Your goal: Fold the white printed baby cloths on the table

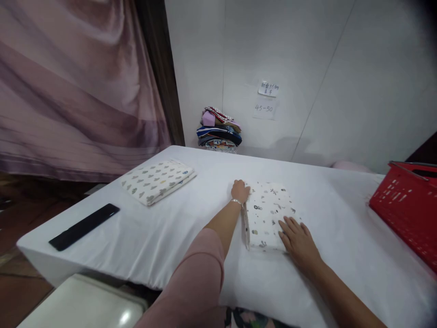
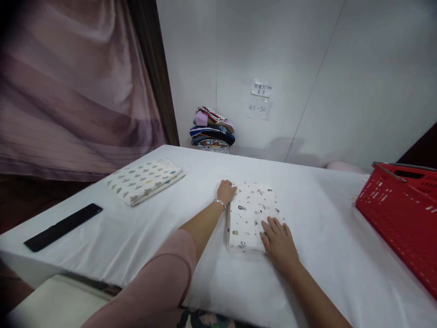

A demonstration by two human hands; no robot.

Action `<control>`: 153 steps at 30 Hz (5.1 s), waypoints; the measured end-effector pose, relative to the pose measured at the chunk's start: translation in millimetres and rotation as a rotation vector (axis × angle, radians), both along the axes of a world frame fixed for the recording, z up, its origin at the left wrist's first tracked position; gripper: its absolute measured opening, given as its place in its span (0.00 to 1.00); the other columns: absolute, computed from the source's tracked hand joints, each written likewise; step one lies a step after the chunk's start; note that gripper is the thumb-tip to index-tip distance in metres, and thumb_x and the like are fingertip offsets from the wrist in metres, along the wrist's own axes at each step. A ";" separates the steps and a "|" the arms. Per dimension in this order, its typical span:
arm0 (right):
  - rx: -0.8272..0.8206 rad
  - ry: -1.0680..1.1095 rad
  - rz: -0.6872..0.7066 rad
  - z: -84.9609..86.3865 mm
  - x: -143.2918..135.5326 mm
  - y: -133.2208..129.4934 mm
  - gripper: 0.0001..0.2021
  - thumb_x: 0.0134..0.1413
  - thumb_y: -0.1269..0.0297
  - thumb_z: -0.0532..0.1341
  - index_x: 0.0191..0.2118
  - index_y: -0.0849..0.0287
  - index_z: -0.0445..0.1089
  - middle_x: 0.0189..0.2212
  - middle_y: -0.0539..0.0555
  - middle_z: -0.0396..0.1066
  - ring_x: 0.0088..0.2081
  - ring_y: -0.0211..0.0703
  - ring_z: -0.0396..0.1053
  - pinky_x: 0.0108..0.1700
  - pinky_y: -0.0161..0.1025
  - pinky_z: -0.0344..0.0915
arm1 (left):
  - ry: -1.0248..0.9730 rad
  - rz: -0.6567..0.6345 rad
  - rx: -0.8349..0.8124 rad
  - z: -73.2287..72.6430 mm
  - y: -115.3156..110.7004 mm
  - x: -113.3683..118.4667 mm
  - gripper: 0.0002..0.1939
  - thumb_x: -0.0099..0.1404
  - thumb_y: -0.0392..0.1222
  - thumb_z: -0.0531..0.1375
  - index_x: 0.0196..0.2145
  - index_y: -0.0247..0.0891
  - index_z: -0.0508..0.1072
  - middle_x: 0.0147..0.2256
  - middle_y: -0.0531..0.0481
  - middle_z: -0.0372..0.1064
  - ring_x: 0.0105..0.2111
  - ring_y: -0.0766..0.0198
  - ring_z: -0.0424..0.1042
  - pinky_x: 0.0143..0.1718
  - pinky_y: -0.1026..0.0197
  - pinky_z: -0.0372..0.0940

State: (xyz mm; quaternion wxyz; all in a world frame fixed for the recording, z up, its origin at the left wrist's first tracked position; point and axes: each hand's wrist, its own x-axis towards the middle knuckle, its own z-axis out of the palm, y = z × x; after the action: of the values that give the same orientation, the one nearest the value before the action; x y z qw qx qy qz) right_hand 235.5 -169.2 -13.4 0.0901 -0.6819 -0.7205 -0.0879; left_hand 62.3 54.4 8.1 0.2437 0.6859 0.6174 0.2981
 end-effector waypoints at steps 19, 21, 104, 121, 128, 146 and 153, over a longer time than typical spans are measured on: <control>-0.055 0.042 -0.010 0.5 3.8 2.2 0.24 0.61 0.53 0.44 0.58 0.53 0.61 0.61 0.55 0.54 0.62 0.50 0.49 0.60 0.54 0.46 | -0.077 0.068 -0.109 -6.3 21.6 -0.9 0.12 0.62 0.44 0.55 0.37 0.33 0.71 0.43 0.38 0.70 0.41 0.59 0.69 0.40 0.61 0.59; -0.109 0.073 -0.024 7.2 3.3 4.9 0.24 0.60 0.54 0.45 0.57 0.55 0.62 0.60 0.57 0.55 0.62 0.52 0.50 0.59 0.56 0.46 | -0.089 0.047 -0.120 -4.3 21.9 -2.6 0.12 0.61 0.44 0.56 0.36 0.33 0.72 0.42 0.38 0.71 0.41 0.58 0.70 0.39 0.62 0.59; 0.405 0.553 0.304 -12.4 -62.4 -1.1 0.19 0.58 0.68 0.50 0.53 0.57 0.66 0.46 0.56 0.71 0.47 0.46 0.69 0.50 0.47 0.67 | -0.717 0.003 -0.311 -18.6 -203.9 -41.0 0.09 0.56 0.38 0.58 0.35 0.39 0.63 0.24 0.56 0.62 0.23 0.70 0.65 0.21 0.68 0.63; 0.409 0.352 0.431 -13.7 -70.8 -4.5 0.17 0.59 0.66 0.51 0.53 0.57 0.64 0.46 0.58 0.71 0.47 0.49 0.68 0.48 0.49 0.67 | -0.720 0.009 -0.113 -23.3 -210.8 -47.3 0.15 0.55 0.29 0.54 0.41 0.37 0.65 0.41 0.47 0.67 0.35 0.67 0.68 0.38 0.64 0.65; 0.397 0.323 0.487 -10.4 -74.2 -10.5 0.19 0.56 0.66 0.53 0.54 0.58 0.63 0.49 0.59 0.68 0.50 0.50 0.66 0.49 0.50 0.66 | -0.801 0.040 -0.194 -13.0 -212.7 -51.4 0.18 0.56 0.31 0.54 0.46 0.39 0.64 0.42 0.48 0.69 0.34 0.67 0.69 0.36 0.65 0.65; 0.241 0.368 0.630 21.5 -101.2 -26.2 0.21 0.57 0.69 0.51 0.56 0.57 0.62 0.50 0.57 0.69 0.50 0.46 0.66 0.49 0.47 0.67 | -0.490 0.109 -0.008 6.9 -190.6 -110.2 0.25 0.54 0.33 0.56 0.51 0.38 0.63 0.44 0.46 0.66 0.30 0.69 0.67 0.36 0.63 0.64; 0.150 0.379 0.355 31.7 -41.9 -23.9 0.16 0.57 0.62 0.53 0.49 0.55 0.69 0.50 0.56 0.69 0.52 0.51 0.65 0.52 0.51 0.64 | -0.138 0.068 -0.127 4.3 -201.1 -154.6 0.22 0.57 0.36 0.53 0.50 0.39 0.65 0.44 0.47 0.68 0.33 0.65 0.70 0.38 0.62 0.63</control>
State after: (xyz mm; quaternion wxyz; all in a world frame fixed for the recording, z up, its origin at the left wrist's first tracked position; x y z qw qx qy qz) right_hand 193.5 -193.1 18.3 0.2877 -0.5407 -0.7905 0.0051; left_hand -92.2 -146.7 12.5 0.3184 0.6254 0.6400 0.3129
